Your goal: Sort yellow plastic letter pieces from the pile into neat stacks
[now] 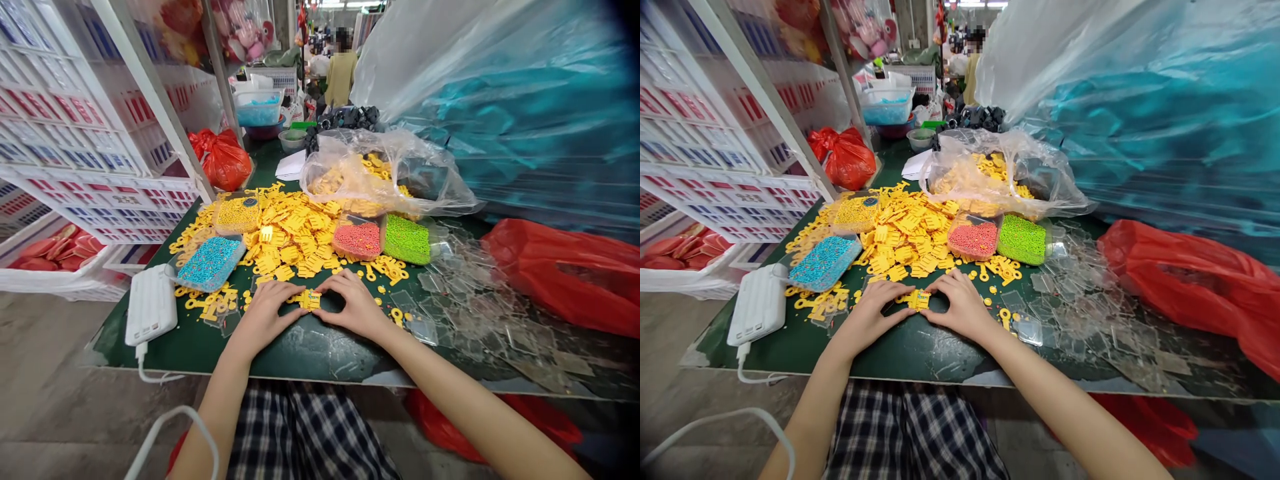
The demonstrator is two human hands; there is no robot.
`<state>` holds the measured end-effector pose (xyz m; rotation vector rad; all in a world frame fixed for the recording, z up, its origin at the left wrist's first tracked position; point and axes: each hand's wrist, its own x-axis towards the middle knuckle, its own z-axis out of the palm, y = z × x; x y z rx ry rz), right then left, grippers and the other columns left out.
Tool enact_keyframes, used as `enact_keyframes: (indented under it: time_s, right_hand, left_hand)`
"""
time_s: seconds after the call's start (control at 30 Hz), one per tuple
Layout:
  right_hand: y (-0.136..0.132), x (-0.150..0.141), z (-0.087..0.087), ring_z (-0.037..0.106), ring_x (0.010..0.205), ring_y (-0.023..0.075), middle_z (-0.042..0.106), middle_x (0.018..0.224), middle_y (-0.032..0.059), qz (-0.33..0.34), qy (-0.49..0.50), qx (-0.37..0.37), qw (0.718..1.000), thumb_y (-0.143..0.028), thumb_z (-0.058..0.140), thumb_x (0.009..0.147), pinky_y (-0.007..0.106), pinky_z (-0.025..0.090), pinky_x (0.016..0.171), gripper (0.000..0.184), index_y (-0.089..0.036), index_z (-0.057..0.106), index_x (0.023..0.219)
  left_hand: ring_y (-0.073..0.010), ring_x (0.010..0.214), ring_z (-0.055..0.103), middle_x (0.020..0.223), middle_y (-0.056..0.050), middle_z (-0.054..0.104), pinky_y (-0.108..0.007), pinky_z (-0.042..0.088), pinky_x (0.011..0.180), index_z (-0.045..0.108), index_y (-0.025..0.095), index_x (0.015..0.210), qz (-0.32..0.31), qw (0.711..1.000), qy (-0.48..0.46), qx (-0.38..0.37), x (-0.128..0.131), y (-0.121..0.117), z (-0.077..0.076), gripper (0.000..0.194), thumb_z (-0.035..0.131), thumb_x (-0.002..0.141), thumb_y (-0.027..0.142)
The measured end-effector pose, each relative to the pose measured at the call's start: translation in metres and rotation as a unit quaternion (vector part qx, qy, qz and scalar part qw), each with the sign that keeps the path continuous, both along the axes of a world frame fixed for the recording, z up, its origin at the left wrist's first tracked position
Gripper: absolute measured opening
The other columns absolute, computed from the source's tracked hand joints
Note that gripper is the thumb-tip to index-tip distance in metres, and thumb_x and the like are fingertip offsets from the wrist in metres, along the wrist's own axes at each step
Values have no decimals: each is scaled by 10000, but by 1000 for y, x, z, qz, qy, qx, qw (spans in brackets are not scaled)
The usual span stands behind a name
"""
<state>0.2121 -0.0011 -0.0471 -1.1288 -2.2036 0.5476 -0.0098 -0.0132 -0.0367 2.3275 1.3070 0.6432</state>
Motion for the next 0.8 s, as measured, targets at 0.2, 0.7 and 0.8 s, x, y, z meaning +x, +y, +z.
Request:
enact_keyframes:
  time_s: [0.2,0.7,0.8]
  right_hand:
    - [-2,-2,1,545,927,227,680,922,27,-5,52,-25,998,-299,760,762,385,455,847,204,-238,637,913]
    - [-1,0,-2,500,957,242,620,914,42,-8,-1,-32,999,-350,802,716,401,441,878,266,-237,700,935]
    - [-1,0,-3,505,952,238,622,912,39,-10,-9,-31,999,-364,800,722,398,444,872,266,-242,706,940]
  left_hand:
    - [-232,1041,602,1119,-66,681,-418,471,943,653,253,1166,5,997,-72,-19,0,-1,1,321,597,912,441]
    - [-237,1049,590,1075,-39,694,-432,425,965,738,283,1044,-29,999,7,-21,-1,1,-1,244,529,960,377]
    - [-230,1025,596,1052,-34,697,-424,426,943,752,289,1010,-25,999,14,-14,-2,2,1,250,511,969,344]
